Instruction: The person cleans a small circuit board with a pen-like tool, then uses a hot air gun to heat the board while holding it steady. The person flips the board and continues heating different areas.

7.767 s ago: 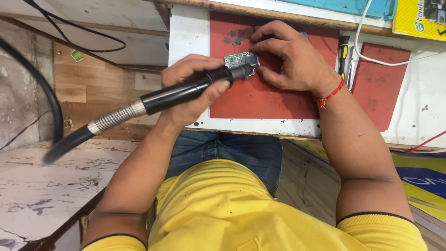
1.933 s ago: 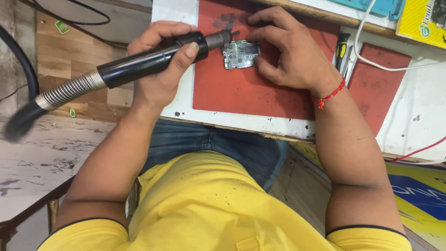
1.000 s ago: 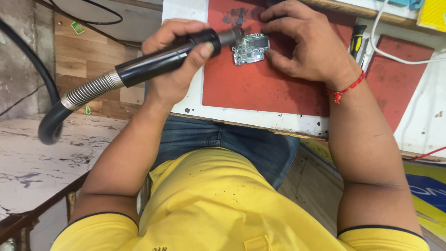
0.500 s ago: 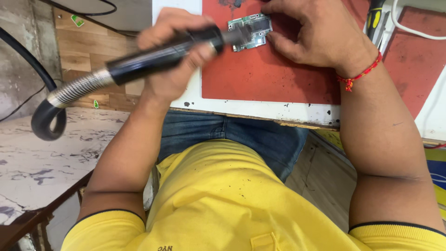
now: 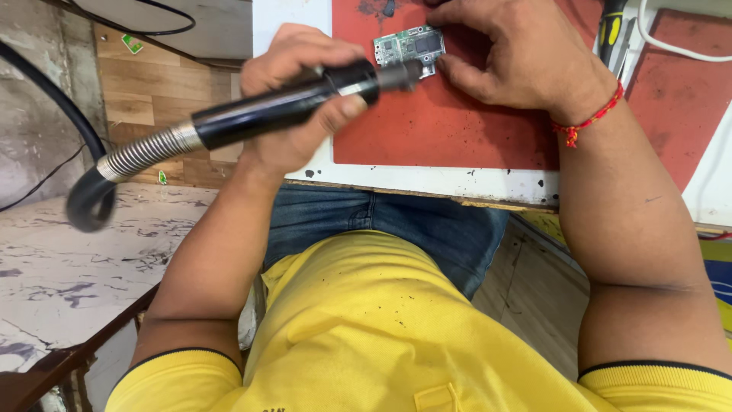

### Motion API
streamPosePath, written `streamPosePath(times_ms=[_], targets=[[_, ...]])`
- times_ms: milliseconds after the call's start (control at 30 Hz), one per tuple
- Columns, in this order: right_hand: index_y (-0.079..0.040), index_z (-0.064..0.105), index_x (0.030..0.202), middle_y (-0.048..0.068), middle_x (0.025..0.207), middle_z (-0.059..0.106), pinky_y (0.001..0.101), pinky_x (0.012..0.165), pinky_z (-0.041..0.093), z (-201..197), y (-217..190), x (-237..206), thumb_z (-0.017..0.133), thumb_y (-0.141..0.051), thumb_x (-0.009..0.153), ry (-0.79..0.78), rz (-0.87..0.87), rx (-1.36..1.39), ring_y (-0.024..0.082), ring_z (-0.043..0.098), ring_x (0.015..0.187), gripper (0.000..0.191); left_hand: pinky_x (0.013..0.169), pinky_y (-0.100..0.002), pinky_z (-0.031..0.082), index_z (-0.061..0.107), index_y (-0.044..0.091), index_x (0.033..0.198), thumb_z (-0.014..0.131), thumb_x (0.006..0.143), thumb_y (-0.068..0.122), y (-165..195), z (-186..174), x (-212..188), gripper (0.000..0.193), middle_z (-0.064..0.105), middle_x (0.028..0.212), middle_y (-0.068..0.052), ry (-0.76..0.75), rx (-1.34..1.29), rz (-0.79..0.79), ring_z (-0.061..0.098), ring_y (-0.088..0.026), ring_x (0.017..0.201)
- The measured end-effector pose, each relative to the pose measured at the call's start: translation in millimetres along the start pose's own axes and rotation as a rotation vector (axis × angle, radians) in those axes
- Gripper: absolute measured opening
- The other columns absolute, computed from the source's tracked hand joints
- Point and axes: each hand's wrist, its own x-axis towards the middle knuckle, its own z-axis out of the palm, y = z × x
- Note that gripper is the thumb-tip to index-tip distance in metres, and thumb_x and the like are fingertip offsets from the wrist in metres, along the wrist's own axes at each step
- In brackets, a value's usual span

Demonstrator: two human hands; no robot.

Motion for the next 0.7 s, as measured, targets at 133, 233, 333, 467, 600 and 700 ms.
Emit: streamPosePath(times_ms=[133, 233, 333, 467, 600, 700], targets=[[0.004, 0.069, 0.121, 0.019, 0.110, 0.071, 0.0389, 0.085, 0.056, -1, -2, 1, 0.075, -0.005, 0.091, -0.022, 0.031, 0.004, 0.033, 0.070, 0.097, 0.032, 0.094, -0.029, 0.057, 0.068, 0.002, 0.117, 0.084, 0.099, 0.027, 4, 1, 0, 0.035, 0.072, 0.117, -0.009, 0.062, -0.053, -0.055, 0.069, -0.015, 0.101], [0.004, 0.069, 0.122, 0.019, 0.112, 0.071, 0.0397, 0.084, 0.056, -1, -4, 1, 0.076, -0.006, 0.091, -0.023, 0.062, 0.003, 0.034, 0.069, 0.096, 0.033, 0.098, -0.030, 0.056, 0.069, 0.002, 0.119, 0.084, 0.098, 0.022, 5, 1, 1, 0.032, 0.073, 0.114, -0.011, -0.018, 0.062, 0.054, 0.068, -0.018, 0.105], [0.004, 0.069, 0.124, 0.019, 0.116, 0.070, 0.0399, 0.089, 0.056, -1, -2, 3, 0.074, -0.004, 0.089, -0.025, 0.049, 0.056, 0.034, 0.069, 0.102, 0.036, 0.097, -0.030, 0.056, 0.068, 0.002, 0.120, 0.083, 0.100, 0.021, 5, 2, 1, 0.031, 0.074, 0.114, -0.010, 0.120, -0.004, -0.067, 0.069, -0.016, 0.102], [0.004, 0.069, 0.120, 0.017, 0.125, 0.068, 0.0395, 0.101, 0.056, 0, 3, 2, 0.072, -0.001, 0.087, 0.010, -0.021, 0.062, 0.034, 0.067, 0.117, 0.034, 0.098, -0.029, 0.055, 0.068, 0.001, 0.120, 0.082, 0.100, 0.021, 3, 1, 0, 0.032, 0.073, 0.114, -0.010, 0.014, 0.075, 0.038, 0.067, -0.016, 0.106], [0.001, 0.071, 0.115, 0.014, 0.129, 0.068, 0.0412, 0.106, 0.055, -2, 6, 2, 0.078, -0.005, 0.086, -0.022, -0.036, -0.030, 0.032, 0.066, 0.118, 0.030, 0.098, -0.028, 0.057, 0.068, 0.000, 0.121, 0.082, 0.102, 0.025, 1, 2, -4, 0.034, 0.070, 0.116, -0.009, 0.139, -0.070, -0.109, 0.068, -0.014, 0.104], [0.003, 0.070, 0.114, 0.015, 0.129, 0.065, 0.0405, 0.105, 0.055, -5, 6, 4, 0.078, -0.008, 0.088, -0.024, -0.009, 0.044, 0.034, 0.065, 0.121, 0.030, 0.097, -0.028, 0.057, 0.069, 0.001, 0.120, 0.081, 0.102, 0.024, 0, 2, -3, 0.031, 0.069, 0.116, -0.009, 0.067, -0.037, -0.044, 0.068, -0.014, 0.104]])
